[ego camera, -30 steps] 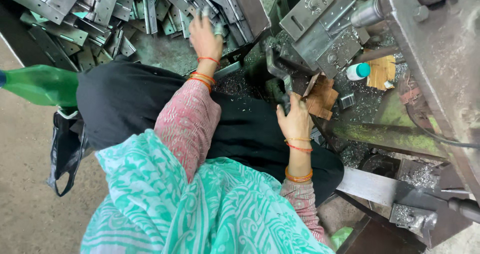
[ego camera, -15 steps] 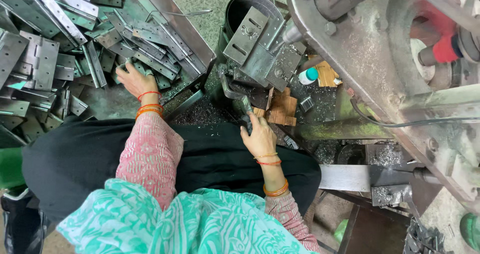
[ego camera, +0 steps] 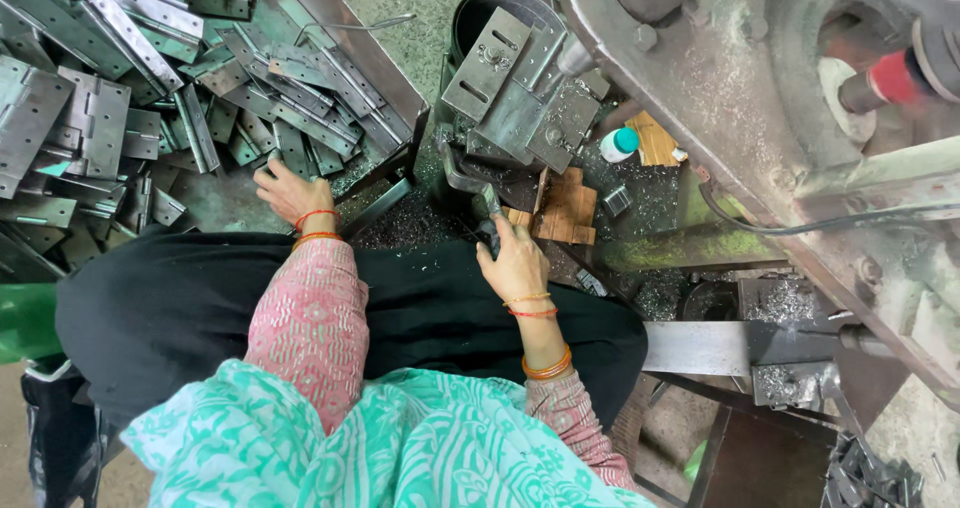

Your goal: The person operates a manual press machine to process small metal brackets. They pick a bracket from a bin, place it into the machine's jig, and pull a lever to activate the press. The processed bracket is then removed and placed into a separate bin. This cycle repeats continuously.

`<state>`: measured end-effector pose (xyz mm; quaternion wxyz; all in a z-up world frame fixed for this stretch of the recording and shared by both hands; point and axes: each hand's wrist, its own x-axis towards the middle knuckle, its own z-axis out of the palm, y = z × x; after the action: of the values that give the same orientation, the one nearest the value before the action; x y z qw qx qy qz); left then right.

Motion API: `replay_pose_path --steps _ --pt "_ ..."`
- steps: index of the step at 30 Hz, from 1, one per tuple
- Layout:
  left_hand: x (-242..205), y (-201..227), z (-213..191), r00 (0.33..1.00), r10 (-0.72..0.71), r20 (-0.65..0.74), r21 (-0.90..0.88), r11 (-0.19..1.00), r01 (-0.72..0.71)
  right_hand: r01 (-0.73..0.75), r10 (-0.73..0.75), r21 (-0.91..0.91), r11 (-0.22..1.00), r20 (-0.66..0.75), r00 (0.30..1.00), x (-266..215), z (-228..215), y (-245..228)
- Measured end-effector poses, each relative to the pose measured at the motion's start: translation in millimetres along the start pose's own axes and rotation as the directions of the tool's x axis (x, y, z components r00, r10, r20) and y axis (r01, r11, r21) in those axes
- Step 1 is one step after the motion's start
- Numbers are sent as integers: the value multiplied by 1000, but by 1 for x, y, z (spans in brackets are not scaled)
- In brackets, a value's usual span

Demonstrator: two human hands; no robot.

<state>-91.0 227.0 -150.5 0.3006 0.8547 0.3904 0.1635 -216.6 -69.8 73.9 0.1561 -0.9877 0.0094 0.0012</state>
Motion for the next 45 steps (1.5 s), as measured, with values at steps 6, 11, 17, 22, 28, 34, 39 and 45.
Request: replay_pose_path --steps 6,11,17,22,28,34,39,45 --pt "-4 -13 22 992 -65 -104 -141 989 50 -30 31 -43 999 23 999 4 0 -4" --pt "3 -38 58 906 -414 -90 -473 818 327 -10 11 -36 999 37 999 3 3 0" --pt "12 -35 60 823 -560 -93 -600 691 403 -11 12 -34 999 37 999 3 1 -1" --pt "11 5 9 874 -377 -308 -669 739 83 -8 8 -15 1000 38 999 3 -1 -2" --pt "-40 95 -64 998 1 59 -954 295 56 -24 24 -6 1000 45 999 3 -7 -6" --pt "-99 171 -43 903 325 282 -944 263 200 -19 19 -1 1000 22 1000 1 -1 -2" --pt "-119 208 -7 845 484 229 -786 604 -133 -48 48 -4 999 28 998 1 6 0" --pt "-118 194 -42 526 832 176 -584 518 -625 -51 51 64 997 -7 999 -1 10 0"
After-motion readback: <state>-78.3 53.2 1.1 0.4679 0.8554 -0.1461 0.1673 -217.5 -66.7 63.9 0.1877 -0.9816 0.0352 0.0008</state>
